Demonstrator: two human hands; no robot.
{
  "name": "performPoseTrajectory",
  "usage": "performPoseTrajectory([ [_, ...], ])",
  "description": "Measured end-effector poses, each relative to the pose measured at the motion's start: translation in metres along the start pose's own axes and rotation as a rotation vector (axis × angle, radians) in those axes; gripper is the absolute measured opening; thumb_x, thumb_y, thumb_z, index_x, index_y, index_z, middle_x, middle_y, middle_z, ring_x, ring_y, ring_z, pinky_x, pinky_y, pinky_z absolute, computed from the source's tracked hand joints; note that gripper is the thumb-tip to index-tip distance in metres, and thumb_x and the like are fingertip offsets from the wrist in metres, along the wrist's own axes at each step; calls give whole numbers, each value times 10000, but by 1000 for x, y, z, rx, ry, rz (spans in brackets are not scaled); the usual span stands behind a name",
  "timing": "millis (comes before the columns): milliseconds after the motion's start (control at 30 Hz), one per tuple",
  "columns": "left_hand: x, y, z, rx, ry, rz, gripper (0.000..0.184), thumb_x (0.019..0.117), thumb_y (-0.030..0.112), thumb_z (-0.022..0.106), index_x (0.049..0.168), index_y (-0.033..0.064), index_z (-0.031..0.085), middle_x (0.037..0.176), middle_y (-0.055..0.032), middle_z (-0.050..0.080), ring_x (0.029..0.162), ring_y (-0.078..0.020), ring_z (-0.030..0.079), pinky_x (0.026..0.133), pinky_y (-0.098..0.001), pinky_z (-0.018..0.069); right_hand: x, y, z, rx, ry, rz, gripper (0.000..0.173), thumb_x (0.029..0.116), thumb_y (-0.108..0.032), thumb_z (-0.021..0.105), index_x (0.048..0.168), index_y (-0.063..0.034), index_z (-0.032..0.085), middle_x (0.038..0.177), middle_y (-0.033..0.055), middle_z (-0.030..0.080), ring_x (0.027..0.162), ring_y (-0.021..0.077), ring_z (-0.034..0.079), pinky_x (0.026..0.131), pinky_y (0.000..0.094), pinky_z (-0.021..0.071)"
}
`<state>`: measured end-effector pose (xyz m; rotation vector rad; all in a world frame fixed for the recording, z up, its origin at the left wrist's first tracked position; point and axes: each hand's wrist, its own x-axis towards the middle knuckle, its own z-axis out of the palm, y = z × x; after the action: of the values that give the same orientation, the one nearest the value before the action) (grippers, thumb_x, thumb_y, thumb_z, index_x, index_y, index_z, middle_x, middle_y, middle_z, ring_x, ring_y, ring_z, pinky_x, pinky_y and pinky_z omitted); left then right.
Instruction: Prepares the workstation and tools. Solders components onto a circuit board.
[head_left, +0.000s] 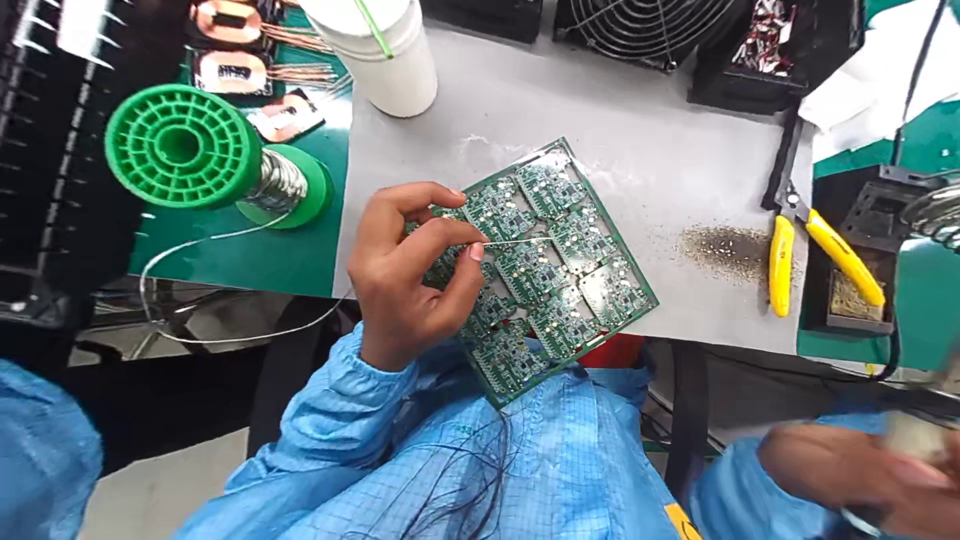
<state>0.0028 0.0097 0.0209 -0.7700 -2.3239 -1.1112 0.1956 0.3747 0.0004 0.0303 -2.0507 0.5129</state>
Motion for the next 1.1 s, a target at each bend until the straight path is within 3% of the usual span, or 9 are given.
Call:
performPoseTrajectory([
  [67,0,0,-1,-13,3,6,200,954,141,596,874,4,718,1163,-195,614,982,-117,547,870,-201,429,-19,6,32,-168,-57,-160,281,1066,-332,499,1266,-145,564,1116,35,572,1096,144,580,989,295,453],
  [133,0,-1,-1,-41,10,11,189,941,134,594,860,6,707,1168,-185,614,997,-113,548,885,-202,432,-32,6,63,-193,-61,-135,254,1047,-323,538,1204,-136,606,1092,52,583,1119,176,549,1038,301,386],
  [267,0,-2,-3,-60,9,-15,186,928,135,582,850,14,700,1169,-180,615,1027,-128,555,901,-215,438,-31,9,68,-156,-48,-99,244,1047,-326,531,1197,-148,603,1131,6,584,1184,110,535,1084,268,365],
  [400,2,-1,-2,-51,14,-36,208,940,143,557,853,22,702,1171,-185,630,1078,-168,564,943,-265,434,-25,12,68,-113,-99,-120,241,1042,-293,540,1167,-106,626,1093,42,600,1162,152,553,1076,289,379],
  [533,1,0,-2,-32,17,-44,210,935,156,557,843,38,704,1162,-182,657,1061,-192,576,922,-317,423,-18,-10,68,116,-77,3,279,1063,-347,500,1274,-193,601,1215,-94,606,1231,42,539,1060,240,413],
  [633,0,-1,-2,-45,12,-27,186,905,173,571,794,67,676,1146,-168,661,997,-171,568,875,-311,414,-8,-31,76,281,-92,-6,305,1058,-381,488,1309,-241,590,1217,-141,617,1217,30,551,1057,254,419],
  [767,0,-1,-2,-37,19,-27,186,900,178,561,766,88,654,1147,-155,671,982,-171,572,860,-339,394,9,-54,89,438,-195,-35,331,1066,-367,466,1345,-216,560,1158,-104,614,1088,18,599,955,222,471],
  [933,-2,0,-1,-15,25,-36,177,902,168,562,763,96,644,1156,-150,670,984,-171,565,868,-341,387,17,-67,101,575,-241,61,274,1014,-291,615,1277,-212,608,1098,-111,636,1001,6,619,860,169,498],
  [1100,2,1,-1,-30,-95,41,182,990,179,608,931,92,757,1204,-155,661,994,-147,558,861,-285,411,24,-59,100,612,-261,43,192,1000,-313,597,1144,-187,609,934,-82,602,832,16,589,740,162,465],
])
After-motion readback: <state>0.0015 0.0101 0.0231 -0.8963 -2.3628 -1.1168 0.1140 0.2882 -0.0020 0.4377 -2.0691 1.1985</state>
